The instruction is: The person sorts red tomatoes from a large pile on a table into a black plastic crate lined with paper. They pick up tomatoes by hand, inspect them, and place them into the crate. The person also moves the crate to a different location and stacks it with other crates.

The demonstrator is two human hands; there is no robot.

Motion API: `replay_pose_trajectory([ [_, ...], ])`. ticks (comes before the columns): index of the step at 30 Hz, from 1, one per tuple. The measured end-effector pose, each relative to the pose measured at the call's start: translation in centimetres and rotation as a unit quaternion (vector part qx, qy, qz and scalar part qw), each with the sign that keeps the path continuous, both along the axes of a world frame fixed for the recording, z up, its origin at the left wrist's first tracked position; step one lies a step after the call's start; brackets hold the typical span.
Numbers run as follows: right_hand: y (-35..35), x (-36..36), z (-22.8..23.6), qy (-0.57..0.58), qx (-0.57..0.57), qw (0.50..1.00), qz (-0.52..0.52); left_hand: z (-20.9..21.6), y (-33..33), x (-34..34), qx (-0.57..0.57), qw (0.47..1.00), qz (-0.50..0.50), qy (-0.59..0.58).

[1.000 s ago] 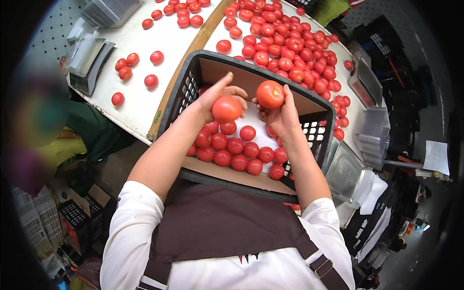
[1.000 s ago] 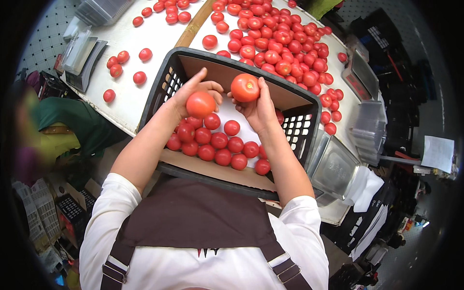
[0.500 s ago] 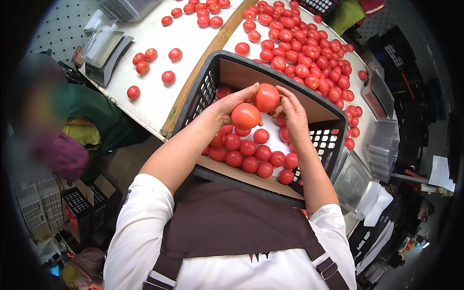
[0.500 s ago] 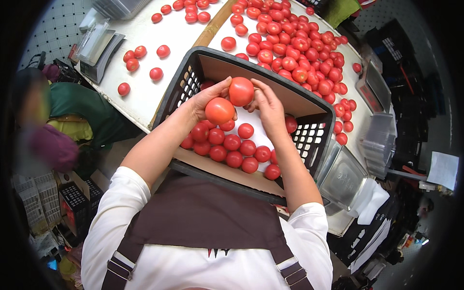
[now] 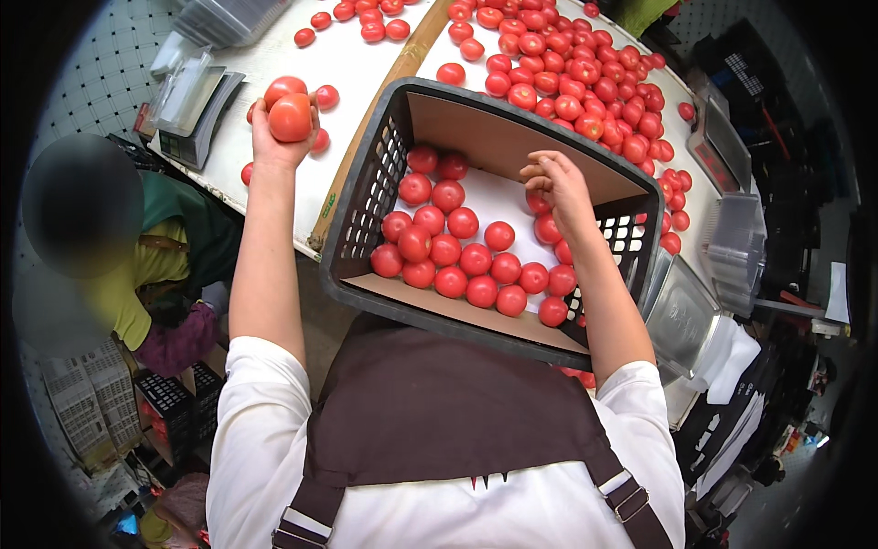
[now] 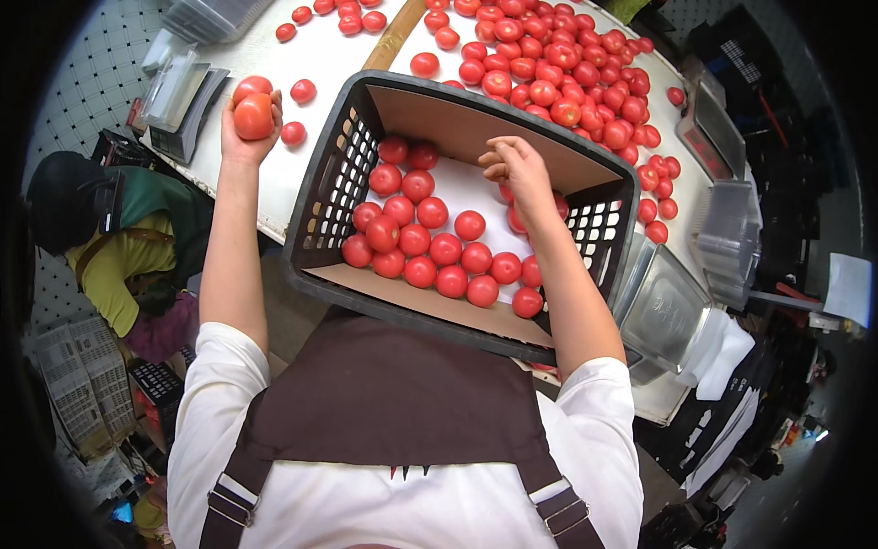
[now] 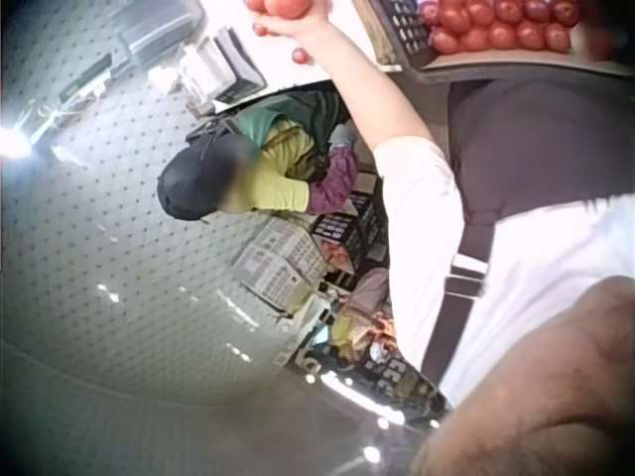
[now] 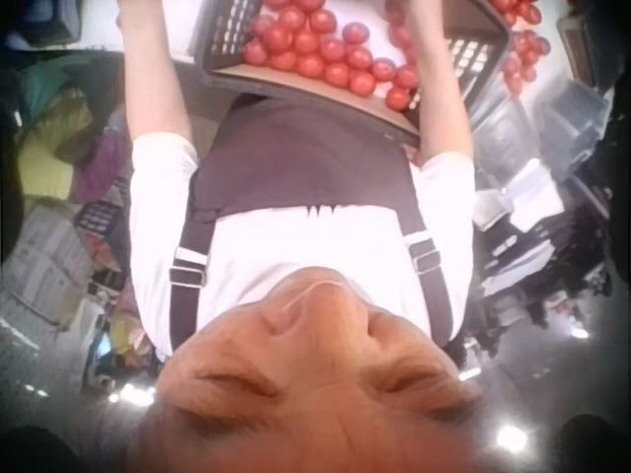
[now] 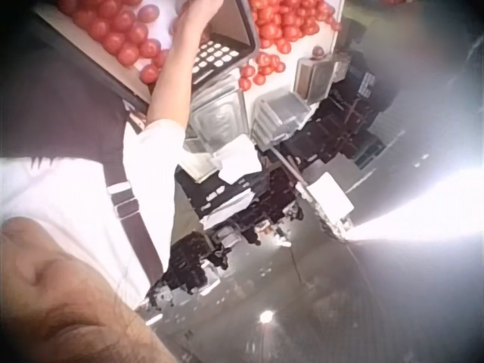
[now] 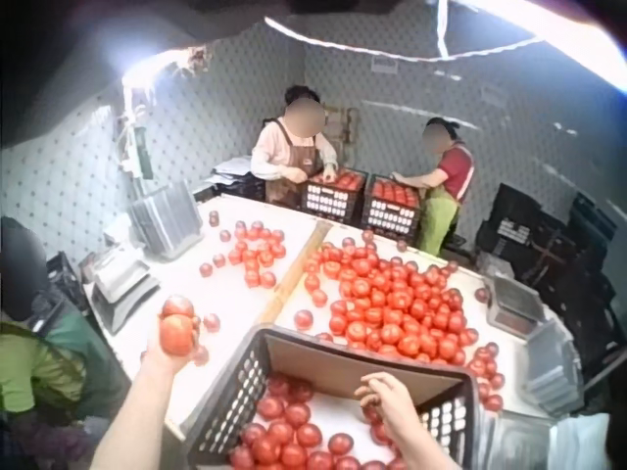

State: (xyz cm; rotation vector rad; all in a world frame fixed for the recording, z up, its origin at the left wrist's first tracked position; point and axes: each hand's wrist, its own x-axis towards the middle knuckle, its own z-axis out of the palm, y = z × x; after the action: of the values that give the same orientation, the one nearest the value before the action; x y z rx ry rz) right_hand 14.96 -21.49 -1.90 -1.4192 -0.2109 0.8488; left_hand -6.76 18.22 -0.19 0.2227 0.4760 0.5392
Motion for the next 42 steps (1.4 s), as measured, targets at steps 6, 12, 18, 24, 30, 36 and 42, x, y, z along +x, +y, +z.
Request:
replay_pose_trajectory([
  [6, 0.1, -0.8, -3.6, 0.029, -0.071, 0.995, 0.068, -2.8, -0.4, 0.7, -0.068, 0.974, 0.129, 0.174],
  [12, -0.8, -2.3, -5.9, -0.327, -0.311, 0.830, 0.328, 0.8, -2.3, 2.7, 0.150, 0.966, 0.076, 0.195],
  [18, -1.5, -4.9, -8.5, -0.355, -0.461, 0.724, 0.370, 5.1, -16.9, 6.7, 0.241, 0.955, -0.119, 0.127],
  [24, -3.2, -5.1, -8.2, -0.361, -0.462, 0.633, 0.506, -2.0, -22.7, 8.7, 0.176, 0.919, -0.236, 0.263],
  [30, -5.9, -10.4, -12.1, -0.541, -0.410, 0.631, 0.377, -3.3, -21.0, 9.2, 0.199, 0.904, -0.257, 0.277],
  [36, -4.6, -8.2, -8.6, -0.429, -0.381, 0.716, 0.398, -3.6, -21.4, 9.5, 0.207, 0.894, -0.279, 0.283],
  [42, -3.4, -3.7, -7.5, -0.195, -0.377, 0.797, 0.430, -3.5, -21.5, 9.5, 0.208, 0.894, -0.286, 0.274],
])
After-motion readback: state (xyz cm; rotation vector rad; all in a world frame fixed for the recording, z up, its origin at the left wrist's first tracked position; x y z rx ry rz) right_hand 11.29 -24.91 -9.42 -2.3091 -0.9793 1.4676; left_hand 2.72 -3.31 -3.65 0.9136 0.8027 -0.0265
